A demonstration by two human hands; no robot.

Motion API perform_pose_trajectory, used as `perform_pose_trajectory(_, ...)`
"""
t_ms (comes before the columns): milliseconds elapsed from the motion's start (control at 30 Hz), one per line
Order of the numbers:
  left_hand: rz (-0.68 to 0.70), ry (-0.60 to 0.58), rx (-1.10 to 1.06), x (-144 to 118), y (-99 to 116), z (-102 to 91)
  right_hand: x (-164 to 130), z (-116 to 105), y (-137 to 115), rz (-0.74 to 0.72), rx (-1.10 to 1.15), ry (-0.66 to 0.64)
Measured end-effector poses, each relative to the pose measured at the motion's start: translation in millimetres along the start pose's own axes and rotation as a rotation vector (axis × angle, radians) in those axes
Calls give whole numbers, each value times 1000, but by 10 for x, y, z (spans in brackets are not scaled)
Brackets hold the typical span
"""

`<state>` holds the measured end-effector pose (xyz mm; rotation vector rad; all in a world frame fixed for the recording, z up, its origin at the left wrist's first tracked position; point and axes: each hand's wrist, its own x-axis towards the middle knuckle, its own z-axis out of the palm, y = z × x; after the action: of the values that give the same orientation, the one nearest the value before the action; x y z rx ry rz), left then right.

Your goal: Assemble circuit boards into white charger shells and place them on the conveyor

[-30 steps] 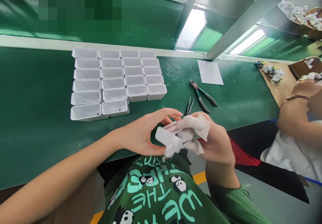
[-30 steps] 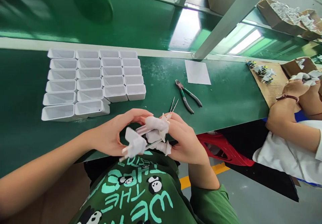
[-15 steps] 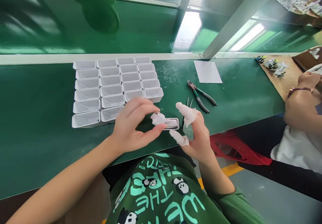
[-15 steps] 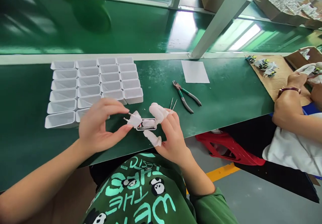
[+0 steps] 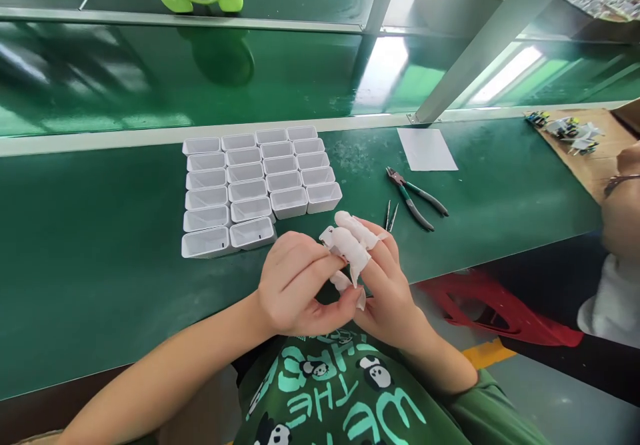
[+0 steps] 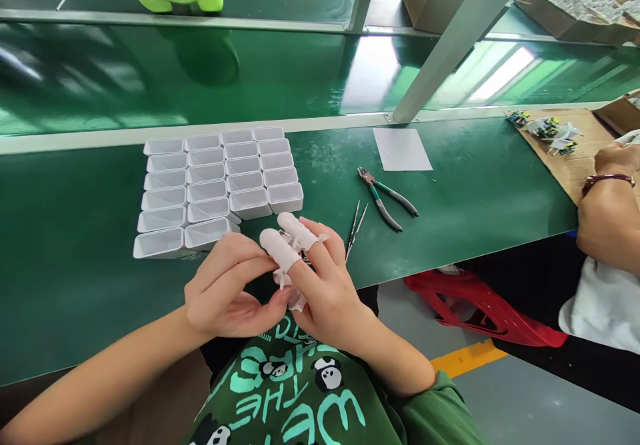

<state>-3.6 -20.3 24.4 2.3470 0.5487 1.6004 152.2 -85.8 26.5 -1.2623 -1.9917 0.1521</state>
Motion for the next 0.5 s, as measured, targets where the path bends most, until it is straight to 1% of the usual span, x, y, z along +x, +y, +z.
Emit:
perform_pose_trajectory(33,-15,27,2,6,7,2,3,-1,-5,2,5,1)
perform_pose_trajectory(100,-14,23,18,14,20,1,7,-3,-6,7,9,-8)
perform_pose_trajectory(267,59,-119,7,13,48,-33,-15,32,24,0,-29,-15)
perform_pose_trajectory(333,122,-157,4,19,49,-60,-30,64,32,-5,-107,22)
perform_pose_trajectory(433,236,-164,-11,49,49,-107,-37,95,34,-30,-266,127)
perform_pose_trajectory(467,234,-145,-25,64,50,-119,-34,95,34,-47,-312,154)
perform_pose_trajectory(500,192,-113,-41,82,52,-128,-29,90,36,-67,-351,165)
